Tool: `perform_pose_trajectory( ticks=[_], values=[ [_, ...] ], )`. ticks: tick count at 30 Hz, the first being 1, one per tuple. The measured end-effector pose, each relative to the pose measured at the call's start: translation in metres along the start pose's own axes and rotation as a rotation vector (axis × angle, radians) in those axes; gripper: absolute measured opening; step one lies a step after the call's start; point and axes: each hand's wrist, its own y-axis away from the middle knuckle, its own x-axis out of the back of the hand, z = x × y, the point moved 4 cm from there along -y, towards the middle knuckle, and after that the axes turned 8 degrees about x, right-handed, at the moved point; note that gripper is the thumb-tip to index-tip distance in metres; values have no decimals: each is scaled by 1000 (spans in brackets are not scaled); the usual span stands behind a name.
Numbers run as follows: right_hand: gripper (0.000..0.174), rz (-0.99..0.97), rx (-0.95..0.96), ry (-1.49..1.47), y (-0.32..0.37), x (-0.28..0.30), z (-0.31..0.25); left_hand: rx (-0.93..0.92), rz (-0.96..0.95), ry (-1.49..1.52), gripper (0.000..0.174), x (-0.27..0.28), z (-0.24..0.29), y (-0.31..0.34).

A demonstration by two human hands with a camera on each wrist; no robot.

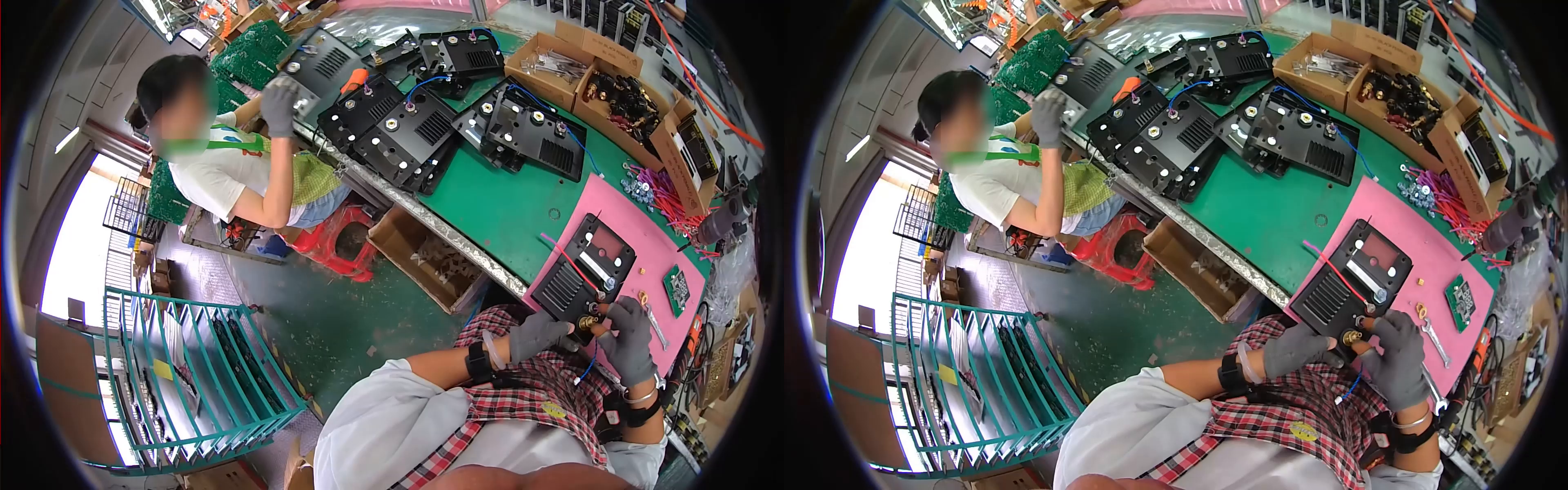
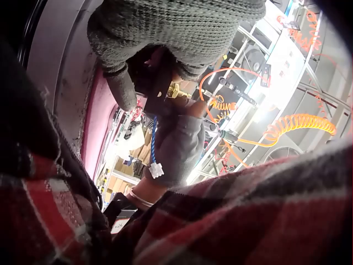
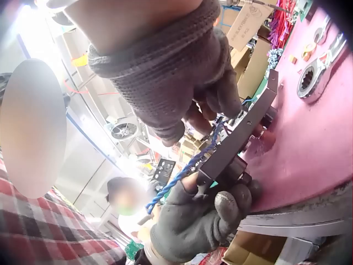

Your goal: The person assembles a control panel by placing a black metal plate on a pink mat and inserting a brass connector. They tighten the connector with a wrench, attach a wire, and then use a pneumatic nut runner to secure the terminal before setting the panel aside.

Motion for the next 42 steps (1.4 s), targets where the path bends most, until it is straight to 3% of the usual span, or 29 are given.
perform_pose_trajectory(
  ticks=[2,5,8,11,12,15,18,21,22,25,26,30,33,36,39,42],
  values=[
    [26,70,92,32,-3,-1,-11,2,-18,-5,48,2,-3,0],
    [25,-36,-2,-71,2,4,-2,6,-20,-14,50,5,-7,-2],
    [23,117,163,33,-11,9,-22,20,-28,-29,49,0,3,2],
    [23,172,76,-124,3,2,-6,22,-12,-41,48,7,-8,-4],
    [24,114,31,-120,0,9,-6,20,1,-45,48,12,-16,-6],
    [24,41,144,-17,-13,9,-21,57,3,-77,47,10,-12,-3],
    [25,81,70,-113,0,6,-6,50,4,-58,46,5,-5,0],
    [26,84,130,-14,-16,10,-27,65,35,-118,46,5,-3,1],
    [28,-7,121,-28,-11,3,-20,63,32,-110,45,6,-5,0],
    [26,20,70,-26,-5,12,-10,38,30,-104,43,6,-6,-1],
    [26,151,96,41,-11,14,-22,24,38,-112,42,2,-2,2],
    [33,46,159,-104,0,2,-4,42,73,-165,37,-5,13,7],
    [34,135,151,89,-9,9,-18,-9,54,-74,38,-7,9,6],
    [38,0,174,-13,4,-2,-3,3,49,-33,40,-6,7,5],
    [39,139,112,22,-7,9,-17,5,43,-27,41,1,-4,0],
    [36,97,141,-73,3,-2,-1,13,26,-105,41,7,-7,-1]
  ],
)
